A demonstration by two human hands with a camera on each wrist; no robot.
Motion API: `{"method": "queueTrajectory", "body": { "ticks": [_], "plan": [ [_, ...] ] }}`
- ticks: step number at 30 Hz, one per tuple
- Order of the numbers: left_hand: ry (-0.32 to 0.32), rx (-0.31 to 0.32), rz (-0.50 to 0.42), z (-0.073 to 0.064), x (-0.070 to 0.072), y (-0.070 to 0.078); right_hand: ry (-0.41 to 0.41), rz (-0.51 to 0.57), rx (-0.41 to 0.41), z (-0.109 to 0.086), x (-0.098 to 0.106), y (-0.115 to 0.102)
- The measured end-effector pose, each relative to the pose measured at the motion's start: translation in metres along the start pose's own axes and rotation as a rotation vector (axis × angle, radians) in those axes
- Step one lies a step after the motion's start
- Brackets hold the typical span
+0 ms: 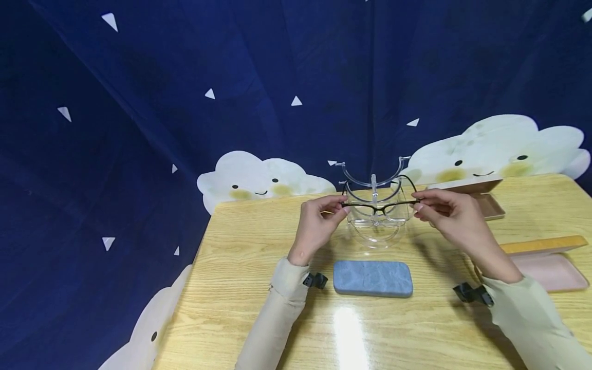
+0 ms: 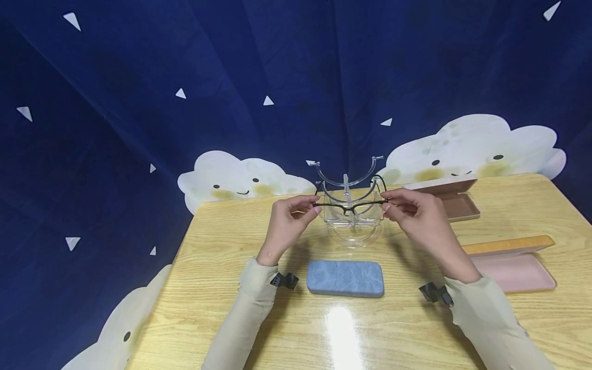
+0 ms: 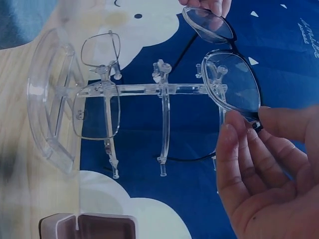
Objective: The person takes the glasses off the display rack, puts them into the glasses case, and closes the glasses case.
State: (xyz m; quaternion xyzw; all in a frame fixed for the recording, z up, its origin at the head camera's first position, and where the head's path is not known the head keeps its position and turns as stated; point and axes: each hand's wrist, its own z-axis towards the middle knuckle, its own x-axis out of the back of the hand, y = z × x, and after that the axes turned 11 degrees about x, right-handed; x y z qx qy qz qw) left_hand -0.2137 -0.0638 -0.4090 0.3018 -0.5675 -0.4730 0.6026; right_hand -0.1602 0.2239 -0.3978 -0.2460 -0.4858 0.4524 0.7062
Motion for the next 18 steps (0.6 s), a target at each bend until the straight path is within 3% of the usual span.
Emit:
{"method": "queueTrajectory", "body": {
  "ticks": [18],
  "plan": [
    [0.001, -0.036, 0.005, -0.011, 0.01, 0.02, 0.015, -0.009, 0.021, -0.007, 0.008, -0.022]
  ]
}}
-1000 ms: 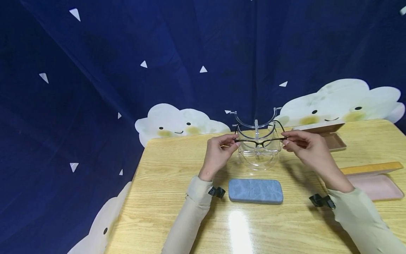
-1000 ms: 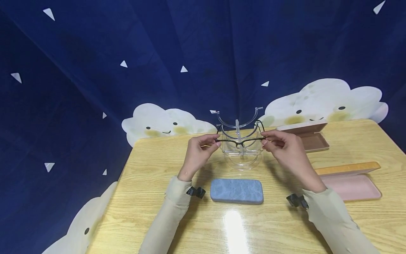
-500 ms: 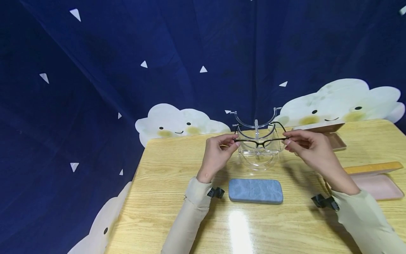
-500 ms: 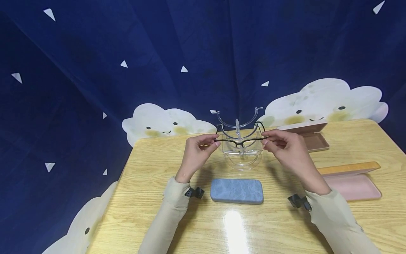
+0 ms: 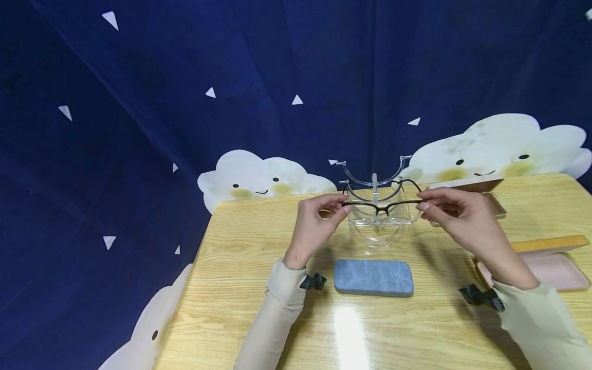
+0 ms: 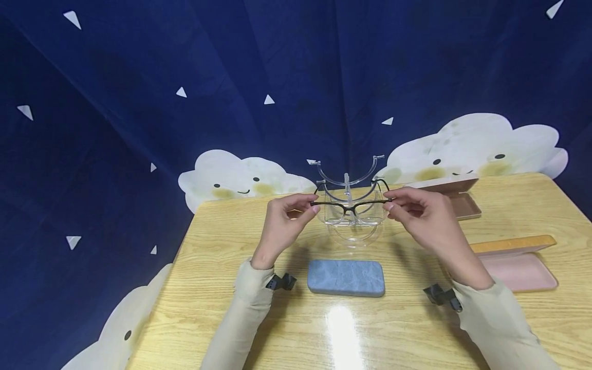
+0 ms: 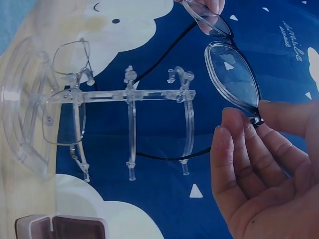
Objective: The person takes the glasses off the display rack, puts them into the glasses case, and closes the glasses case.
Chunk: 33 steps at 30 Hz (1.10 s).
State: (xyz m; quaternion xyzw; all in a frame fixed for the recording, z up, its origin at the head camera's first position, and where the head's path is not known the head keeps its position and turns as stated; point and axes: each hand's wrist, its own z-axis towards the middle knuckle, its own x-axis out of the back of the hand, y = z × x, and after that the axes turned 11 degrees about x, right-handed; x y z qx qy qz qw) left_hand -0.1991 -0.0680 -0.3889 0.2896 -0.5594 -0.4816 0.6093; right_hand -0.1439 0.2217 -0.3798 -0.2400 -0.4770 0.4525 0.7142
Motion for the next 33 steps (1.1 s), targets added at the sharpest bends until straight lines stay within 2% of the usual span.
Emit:
{"method": "queueTrajectory", "body": {
  "ticks": [18, 33],
  "plan": [
    [0.01, -0.093, 0.004, -0.01, 0.009, 0.014, 0.059, 0.109, 0.039, -0.005, 0.006, -0.019],
    [0.027, -0.169, -0.01, -0.02, 0.019, 0.026, 0.08, 0.104, 0.055, -0.011, 0.012, -0.035]
  ]
}}
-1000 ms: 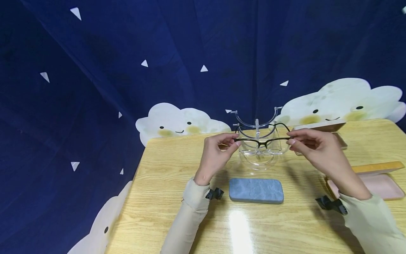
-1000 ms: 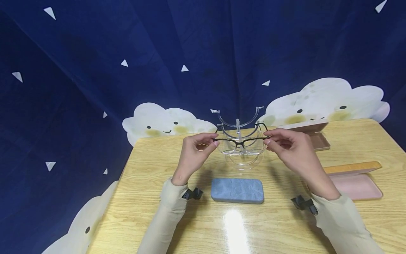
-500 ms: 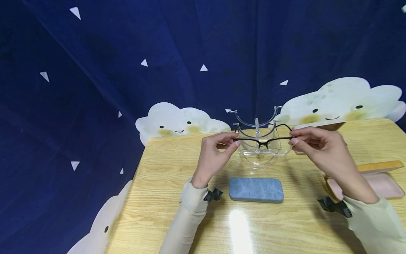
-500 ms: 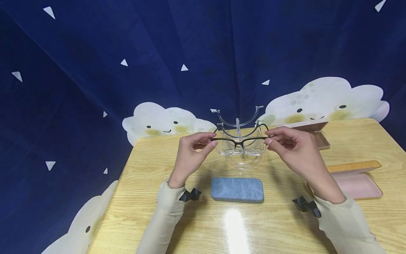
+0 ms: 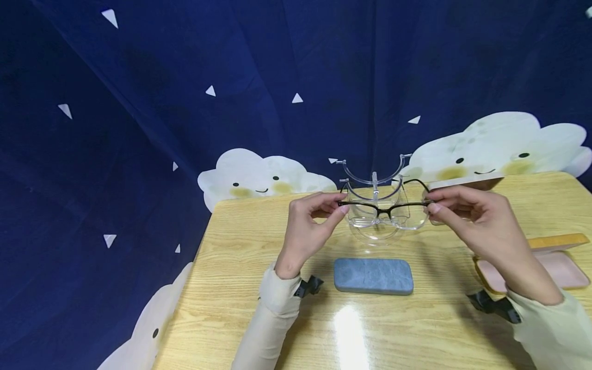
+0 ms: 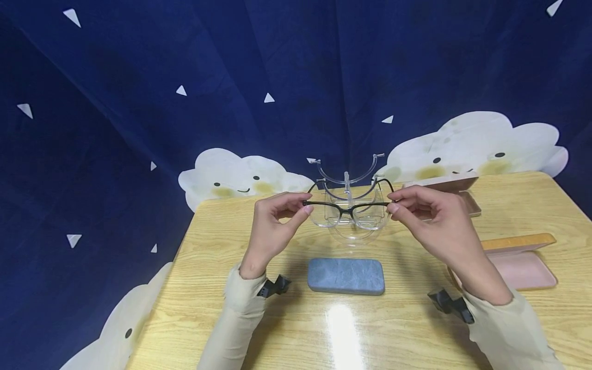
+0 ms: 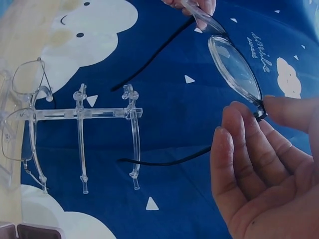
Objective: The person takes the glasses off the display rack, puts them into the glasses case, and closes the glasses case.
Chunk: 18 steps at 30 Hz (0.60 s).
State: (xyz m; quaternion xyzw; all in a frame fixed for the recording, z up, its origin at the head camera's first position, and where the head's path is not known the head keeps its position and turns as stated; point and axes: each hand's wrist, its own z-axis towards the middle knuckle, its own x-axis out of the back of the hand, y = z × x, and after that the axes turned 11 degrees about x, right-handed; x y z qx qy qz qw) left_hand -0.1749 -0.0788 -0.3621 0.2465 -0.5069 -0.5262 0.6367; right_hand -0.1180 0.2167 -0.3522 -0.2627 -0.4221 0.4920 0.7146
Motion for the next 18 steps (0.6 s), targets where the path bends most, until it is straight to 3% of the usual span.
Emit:
{"method": "queueTrajectory", "body": {
  "ticks": [11, 18],
  "plan": [
    [0.005, -0.034, -0.004, -0.003, 0.0021, 0.0053, 0.017, -0.016, 0.016, -0.0034, 0.0014, -0.0055],
    [0.029, -0.086, -0.018, -0.0059, 0.0038, 0.0087, 0.029, 0.003, 0.085, -0.0048, 0.0003, -0.0105]
  ]
}}
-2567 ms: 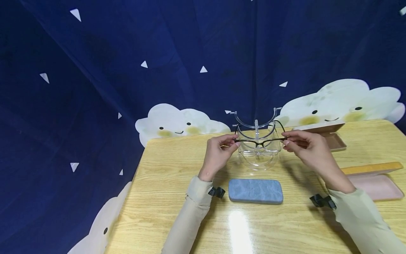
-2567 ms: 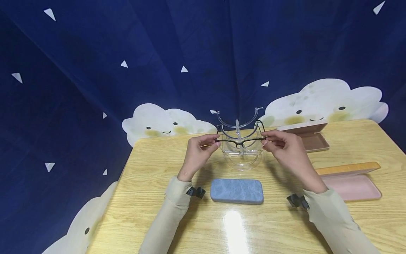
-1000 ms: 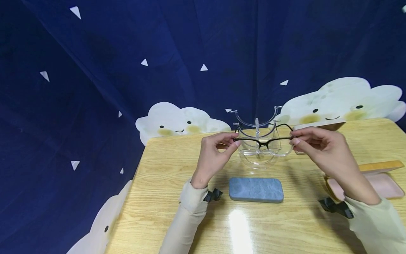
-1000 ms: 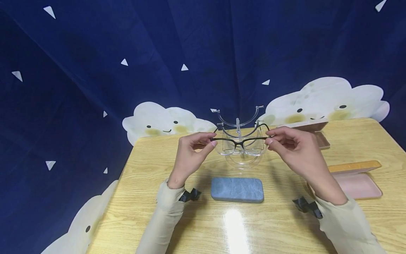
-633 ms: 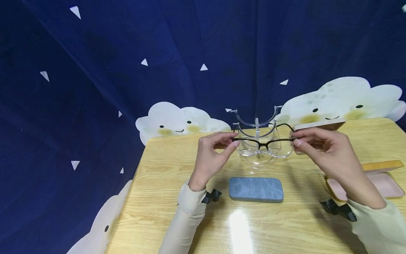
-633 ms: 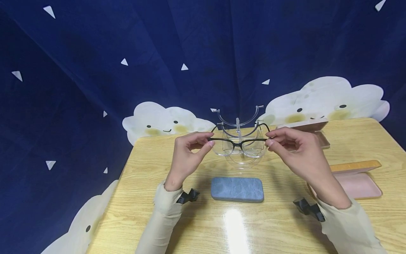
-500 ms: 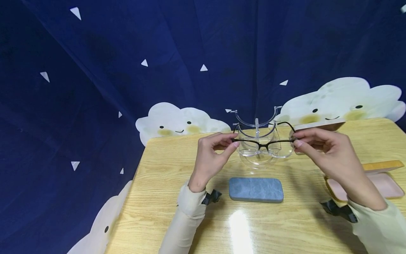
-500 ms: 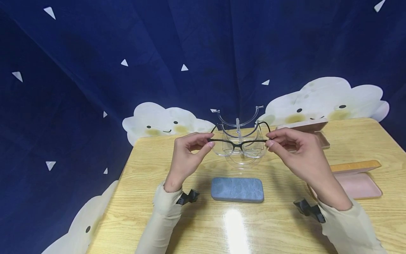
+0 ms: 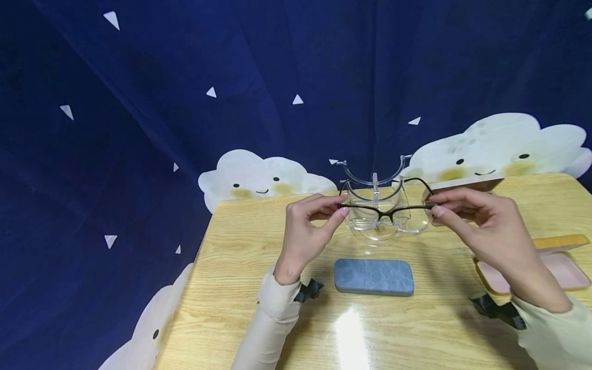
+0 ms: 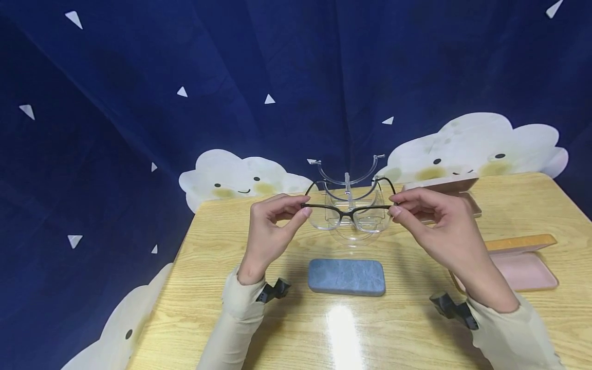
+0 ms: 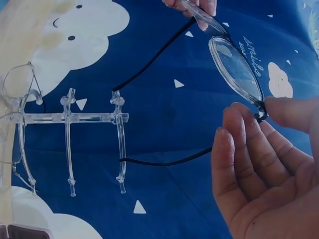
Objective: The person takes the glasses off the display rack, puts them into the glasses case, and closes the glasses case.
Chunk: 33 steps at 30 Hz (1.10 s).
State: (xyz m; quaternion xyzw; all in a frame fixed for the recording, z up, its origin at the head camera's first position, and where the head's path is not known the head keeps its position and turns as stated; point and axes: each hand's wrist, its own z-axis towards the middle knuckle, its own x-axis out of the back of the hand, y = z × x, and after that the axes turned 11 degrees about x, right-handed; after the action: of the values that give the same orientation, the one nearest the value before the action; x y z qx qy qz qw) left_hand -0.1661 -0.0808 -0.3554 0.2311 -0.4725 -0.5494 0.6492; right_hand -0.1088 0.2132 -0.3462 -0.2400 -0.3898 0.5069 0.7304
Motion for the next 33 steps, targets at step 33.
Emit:
{"method": "queueTrajectory", "body": {
  "ticks": [33],
  "plan": [
    [0.073, 0.096, -0.129, -0.0011, -0.0094, -0.0028, 0.03, 0.044, -0.136, -0.0022, -0.0022, 0.0029]
  ]
}}
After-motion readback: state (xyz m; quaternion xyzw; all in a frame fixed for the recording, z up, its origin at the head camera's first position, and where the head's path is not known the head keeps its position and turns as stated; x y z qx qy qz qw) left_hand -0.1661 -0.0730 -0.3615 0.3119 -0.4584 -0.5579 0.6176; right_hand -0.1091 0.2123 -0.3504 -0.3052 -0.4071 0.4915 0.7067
